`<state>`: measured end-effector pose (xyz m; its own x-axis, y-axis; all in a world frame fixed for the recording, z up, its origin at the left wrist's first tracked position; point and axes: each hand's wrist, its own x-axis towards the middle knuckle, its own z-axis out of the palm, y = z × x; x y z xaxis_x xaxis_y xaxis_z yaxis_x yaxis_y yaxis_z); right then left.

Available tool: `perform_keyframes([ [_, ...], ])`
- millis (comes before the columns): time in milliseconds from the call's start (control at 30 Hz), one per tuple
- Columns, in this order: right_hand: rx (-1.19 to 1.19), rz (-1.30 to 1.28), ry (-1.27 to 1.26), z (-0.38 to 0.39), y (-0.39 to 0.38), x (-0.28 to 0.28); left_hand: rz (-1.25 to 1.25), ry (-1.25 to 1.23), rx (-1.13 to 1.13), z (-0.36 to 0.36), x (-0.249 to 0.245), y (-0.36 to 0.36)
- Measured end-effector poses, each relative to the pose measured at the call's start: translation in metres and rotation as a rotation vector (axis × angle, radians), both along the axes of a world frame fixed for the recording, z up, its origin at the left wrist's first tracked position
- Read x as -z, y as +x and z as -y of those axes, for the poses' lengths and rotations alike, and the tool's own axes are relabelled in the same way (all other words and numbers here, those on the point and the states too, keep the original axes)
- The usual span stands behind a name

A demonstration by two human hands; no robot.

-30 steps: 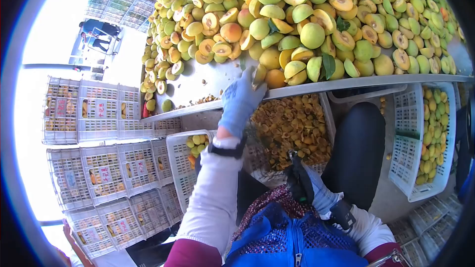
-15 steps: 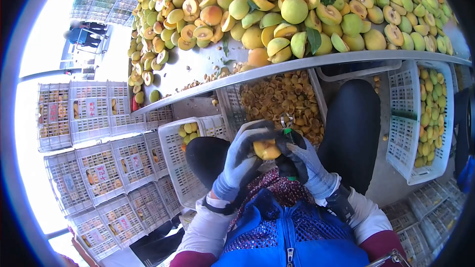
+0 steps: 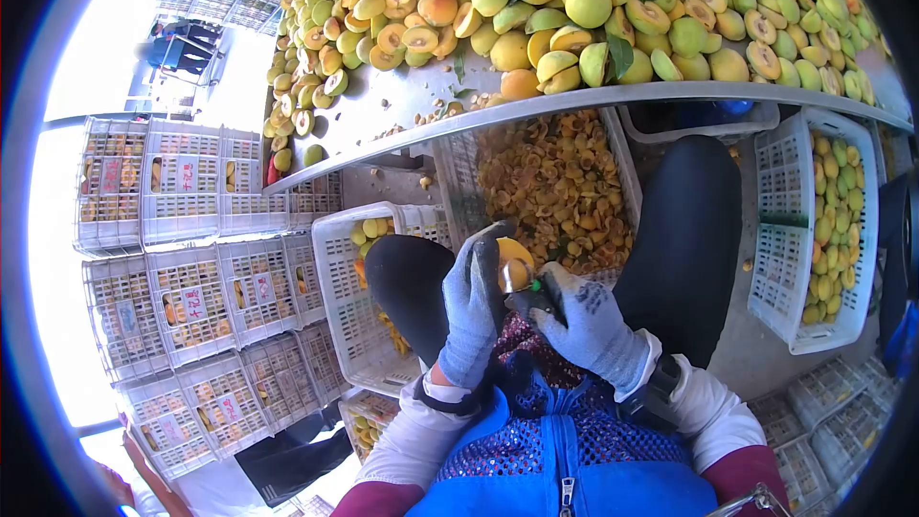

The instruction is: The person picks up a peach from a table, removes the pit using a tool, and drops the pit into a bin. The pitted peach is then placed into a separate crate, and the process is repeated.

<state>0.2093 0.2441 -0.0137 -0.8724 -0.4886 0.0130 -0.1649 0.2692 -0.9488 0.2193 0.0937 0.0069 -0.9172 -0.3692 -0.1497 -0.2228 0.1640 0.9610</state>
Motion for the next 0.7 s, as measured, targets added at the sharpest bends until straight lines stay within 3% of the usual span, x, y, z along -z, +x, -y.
perform_keyframes([
  [33, -0.011, -0.060, 0.101, 0.000, 0.004, -0.003, 0.005, 0.014, 0.016, -0.001, -0.001, 0.001],
  [167, -0.038, 0.065, 0.045, 0.002, 0.007, -0.004, -0.035, -0.032, 0.051, -0.004, -0.005, 0.007],
  [267, 0.071, -0.022, -0.079, 0.002, 0.011, -0.008, -0.076, -0.105, 0.009, -0.018, -0.013, 0.008],
  [367, 0.012, -0.024, -0.073, 0.003, 0.012, 0.003, -0.126, -0.142, 0.016, -0.017, -0.004, 0.008],
  [467, -0.047, 0.151, -0.113, 0.007, 0.019, 0.013, -0.129, -0.168, 0.056, -0.010, 0.000, 0.010],
  [567, -0.094, 0.580, -0.311, 0.006, 0.023, 0.011, -0.080, -0.250, 0.135, 0.001, 0.009, 0.014],
  [667, -0.270, 1.387, -0.849, 0.006, 0.014, 0.003, -0.132, -0.316, 0.284, 0.009, 0.008, 0.008],
  [700, -0.374, 1.647, -1.007, 0.007, 0.014, 0.007, -0.057, -0.200, 0.272, 0.008, 0.004, 0.006],
])
